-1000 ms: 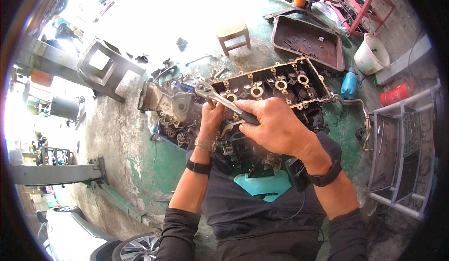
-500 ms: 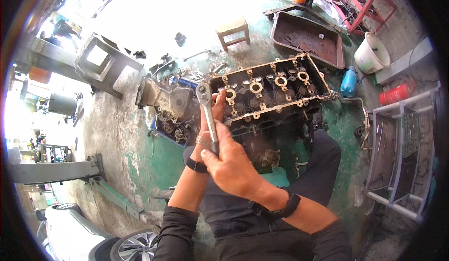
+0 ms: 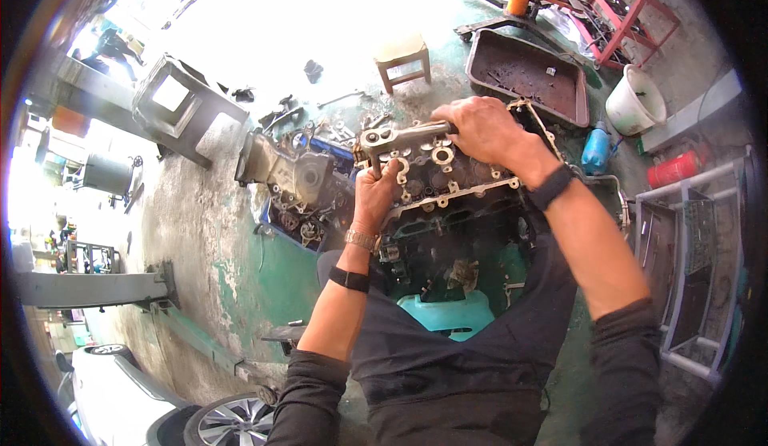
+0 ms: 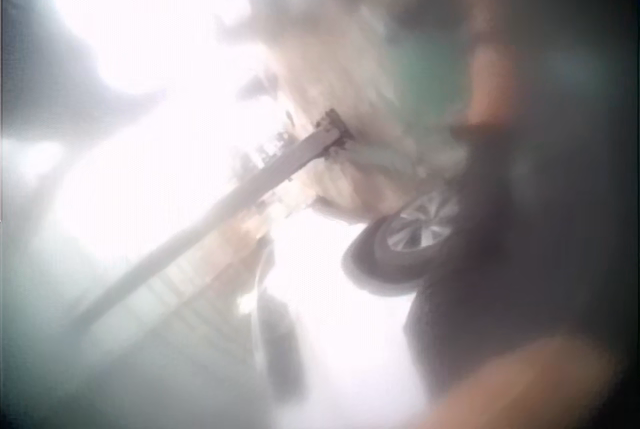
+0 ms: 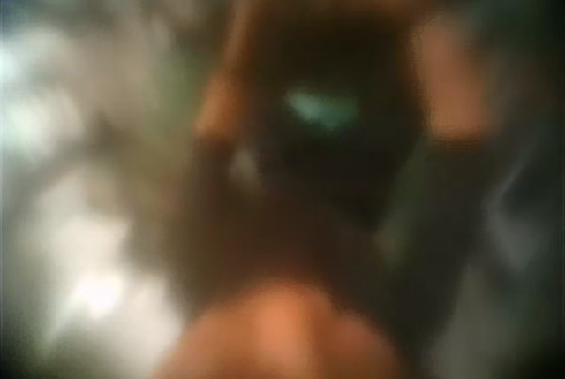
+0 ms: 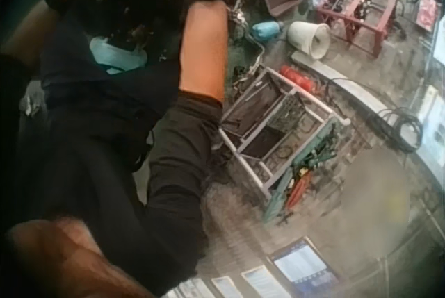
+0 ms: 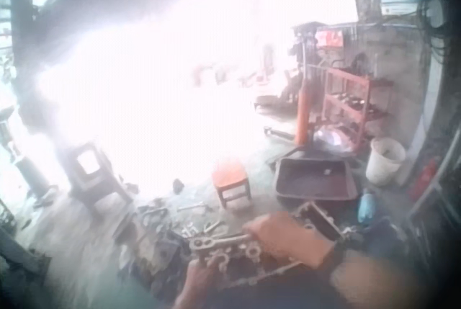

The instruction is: The person sits on a low stool and works on a disassembled engine block resting on their lap. They wipe the surface with a cloth, then use a ratchet with a socket to loosen and remove bolts from the cylinder head. The removed bolts are placed into a nearby tray.

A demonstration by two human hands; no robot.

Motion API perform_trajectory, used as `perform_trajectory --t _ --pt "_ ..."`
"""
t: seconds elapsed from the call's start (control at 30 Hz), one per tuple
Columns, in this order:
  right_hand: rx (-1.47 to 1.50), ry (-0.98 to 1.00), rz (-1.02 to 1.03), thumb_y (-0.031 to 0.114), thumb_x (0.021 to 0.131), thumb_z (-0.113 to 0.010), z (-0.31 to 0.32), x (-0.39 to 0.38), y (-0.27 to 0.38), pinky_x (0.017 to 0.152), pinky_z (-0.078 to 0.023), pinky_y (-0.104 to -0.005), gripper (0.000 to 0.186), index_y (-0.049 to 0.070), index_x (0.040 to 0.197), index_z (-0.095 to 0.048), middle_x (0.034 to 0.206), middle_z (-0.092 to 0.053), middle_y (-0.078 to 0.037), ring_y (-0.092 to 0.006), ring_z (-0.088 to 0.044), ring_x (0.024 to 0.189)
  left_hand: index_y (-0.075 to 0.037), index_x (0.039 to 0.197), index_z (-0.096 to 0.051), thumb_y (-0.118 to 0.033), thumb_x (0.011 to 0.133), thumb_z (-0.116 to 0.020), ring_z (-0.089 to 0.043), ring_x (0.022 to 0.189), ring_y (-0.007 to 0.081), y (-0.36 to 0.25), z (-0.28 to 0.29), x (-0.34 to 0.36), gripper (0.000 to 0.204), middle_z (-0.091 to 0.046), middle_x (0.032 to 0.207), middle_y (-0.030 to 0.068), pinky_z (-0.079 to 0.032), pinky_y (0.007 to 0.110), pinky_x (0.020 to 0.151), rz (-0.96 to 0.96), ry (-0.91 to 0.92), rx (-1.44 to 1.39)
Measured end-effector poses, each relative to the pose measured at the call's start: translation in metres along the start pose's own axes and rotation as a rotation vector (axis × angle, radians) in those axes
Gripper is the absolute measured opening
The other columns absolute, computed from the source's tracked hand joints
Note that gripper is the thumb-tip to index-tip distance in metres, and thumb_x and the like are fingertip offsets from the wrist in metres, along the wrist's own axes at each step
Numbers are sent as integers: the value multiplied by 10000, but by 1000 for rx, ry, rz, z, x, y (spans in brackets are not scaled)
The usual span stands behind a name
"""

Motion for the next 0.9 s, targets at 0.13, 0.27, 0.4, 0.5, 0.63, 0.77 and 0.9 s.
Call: perform_trajectory --t 0.13,0.27,0.4,0.5,0.63,0.77,0.9 --pt "-5 -66 -136 258 797 -737 0 7 6 831 -539 -440 424 109 1183 -645 979 -715 -158 -346 -686 935 -55 762 -661 -248 987 -609 -497 501 43 -2 5 0 300 -569 621 -50 -374 230 442 -63 -79 42" --pt "222 174 -266 294 814 -732 13 -45 24 835 -526 -465 518 33 1235 -581 977 -687 -258 -421 -654 961 -116 668 -578 -238 989 -631 -365 500 -2 6 6 0 348 -462 594 -102 -253 225 437 -24 -97 -17" --pt "725 204 -95 197 838 -716 16 -105 104 842 -540 -429 804 -95 1449 -284 1012 -671 -254 -407 -673 903 -80 724 -640 -206 979 -637 -402 506 3 0 1 2 284 -494 596 -95 -292 218 438 -85 -35 -31" --pt "973 -28 -157 134 859 -679 4 -108 155 792 -534 -422 775 -110 1446 -235 1008 -655 -269 -387 -676 885 -90 698 -636 -219 952 -682 -399 517 16 -2 6 -2 289 -488 598 -97 -300 226 449 -62 -93 15" --pt "1040 -369 -127 129 862 -657 7 -102 188 760 -543 -426 714 -128 1416 -285 1007 -651 -283 -405 -676 868 -91 747 -629 -268 939 -704 -401 535 25 6 11 -8 272 -499 626 -84 -322 215 462 65 -163 -80" --pt "822 -1 -91 112 838 -651 4 -110 155 737 -556 -445 713 -101 1427 -312 932 -689 -230 -400 -685 810 -78 769 -632 -235 926 -718 -451 537 33 3 13 -7 238 -531 647 -74 -366 225 477 -27 -120 -4" --pt "375 62 -91 68 810 -615 13 -90 63 735 -533 -467 394 74 1204 -604 894 -677 -203 -403 -657 819 -26 933 -705 -192 959 -631 -569 606 75 5 10 0 183 -628 719 -28 -460 234 520 -66 -15 74"
Point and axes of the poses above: each hand's wrist, its own x-axis towards the middle knuckle, its own z-axis out of the back of the hand, y = z × x, the point moved 7 cm from there along x, towards the middle knuckle
